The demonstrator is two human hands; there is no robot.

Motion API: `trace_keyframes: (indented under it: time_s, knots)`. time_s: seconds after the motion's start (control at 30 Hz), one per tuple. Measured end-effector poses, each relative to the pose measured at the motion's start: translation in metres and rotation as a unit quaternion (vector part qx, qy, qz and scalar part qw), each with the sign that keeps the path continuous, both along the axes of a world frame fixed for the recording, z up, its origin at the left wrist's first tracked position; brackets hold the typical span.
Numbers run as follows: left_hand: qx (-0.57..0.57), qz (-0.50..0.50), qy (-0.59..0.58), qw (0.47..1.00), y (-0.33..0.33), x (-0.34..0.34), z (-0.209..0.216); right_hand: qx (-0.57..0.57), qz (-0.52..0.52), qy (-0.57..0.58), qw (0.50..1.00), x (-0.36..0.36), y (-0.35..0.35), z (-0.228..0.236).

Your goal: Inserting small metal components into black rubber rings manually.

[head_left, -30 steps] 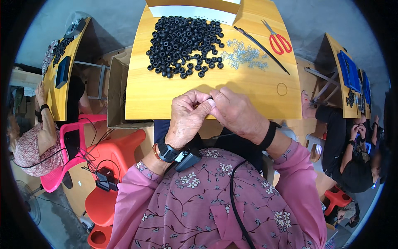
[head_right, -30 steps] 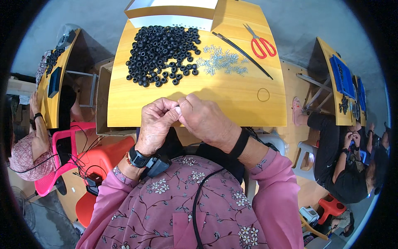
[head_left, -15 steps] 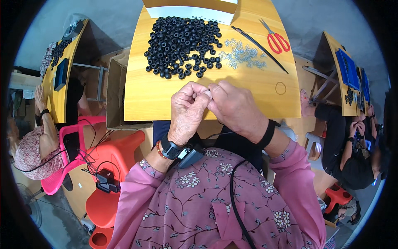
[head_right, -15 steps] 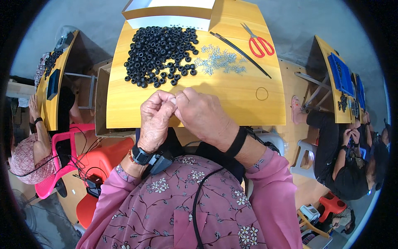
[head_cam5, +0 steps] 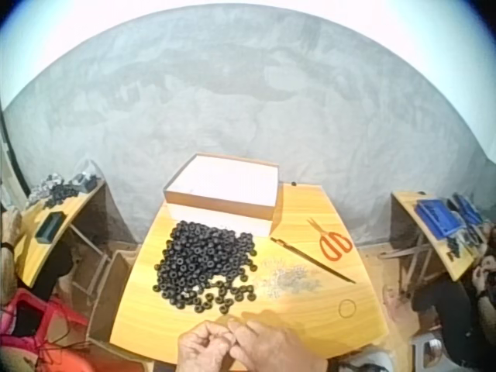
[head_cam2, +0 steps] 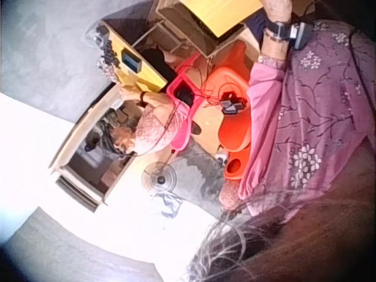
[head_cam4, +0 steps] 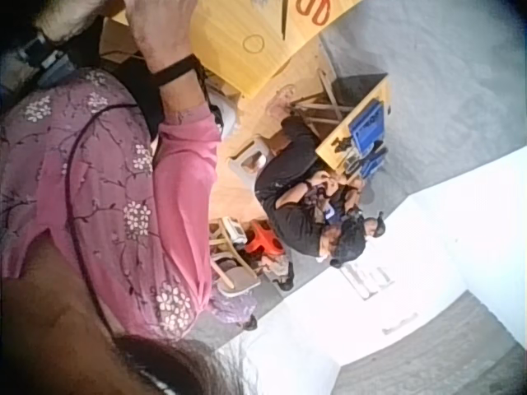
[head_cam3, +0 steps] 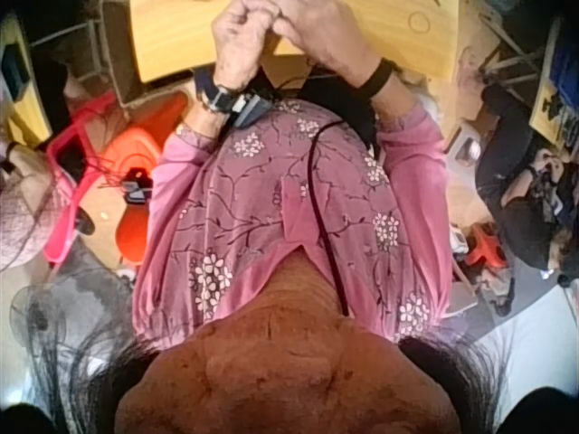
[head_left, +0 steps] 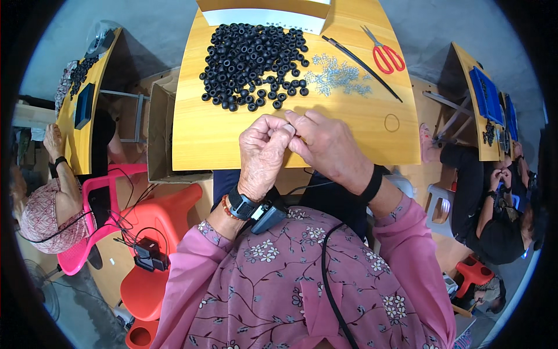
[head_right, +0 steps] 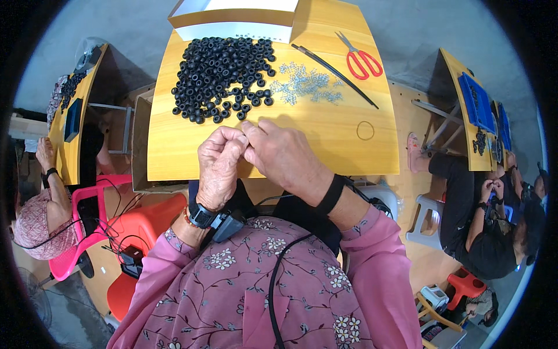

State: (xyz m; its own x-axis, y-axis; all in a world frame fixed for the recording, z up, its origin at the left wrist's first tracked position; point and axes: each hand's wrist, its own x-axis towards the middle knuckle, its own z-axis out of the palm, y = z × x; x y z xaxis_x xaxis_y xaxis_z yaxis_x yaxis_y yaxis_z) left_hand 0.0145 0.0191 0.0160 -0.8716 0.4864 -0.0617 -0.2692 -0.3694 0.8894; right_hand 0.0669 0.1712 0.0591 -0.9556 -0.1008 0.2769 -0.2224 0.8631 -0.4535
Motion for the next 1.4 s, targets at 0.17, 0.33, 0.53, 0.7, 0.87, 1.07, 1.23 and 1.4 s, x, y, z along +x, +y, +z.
trace_keyframes:
  time_s: [0.17,0.33,0.53,0.7,0.87,1.07,1.23,1.4]
  knots:
    - [0.008,0.011,-0.001,1.000,0.000,-0.002,0.001,-0.093,0.025,-0.019,0.995,-0.009,0.002,-0.006]
    - [-0.004,0.014,-0.003,1.000,-0.003,-0.005,-0.002,-0.103,0.039,-0.012,0.994,-0.017,0.003,-0.008]
    - [0.003,-0.002,-0.043,0.999,-0.010,-0.004,0.000,-0.066,0.055,-0.007,0.996,-0.019,0.002,-0.003]
    - [0.018,-0.024,-0.064,0.997,-0.021,-0.007,-0.006,-0.045,0.066,-0.013,0.997,-0.021,-0.003,-0.009]
    - [-0.013,0.001,-0.032,0.999,-0.022,-0.005,-0.009,-0.013,0.071,-0.009,0.997,-0.022,-0.008,-0.011]
    - [-0.033,0.047,0.015,0.998,-0.020,0.001,-0.014,0.052,0.100,-0.004,0.994,-0.023,-0.009,-0.013]
    - [-0.034,0.046,0.015,0.998,-0.022,-0.002,-0.017,0.075,0.102,0.009,0.992,-0.025,-0.012,-0.020]
    - [-0.025,-0.011,-0.027,0.999,-0.027,-0.011,-0.014,0.038,0.130,0.007,0.991,-0.031,-0.005,-0.011]
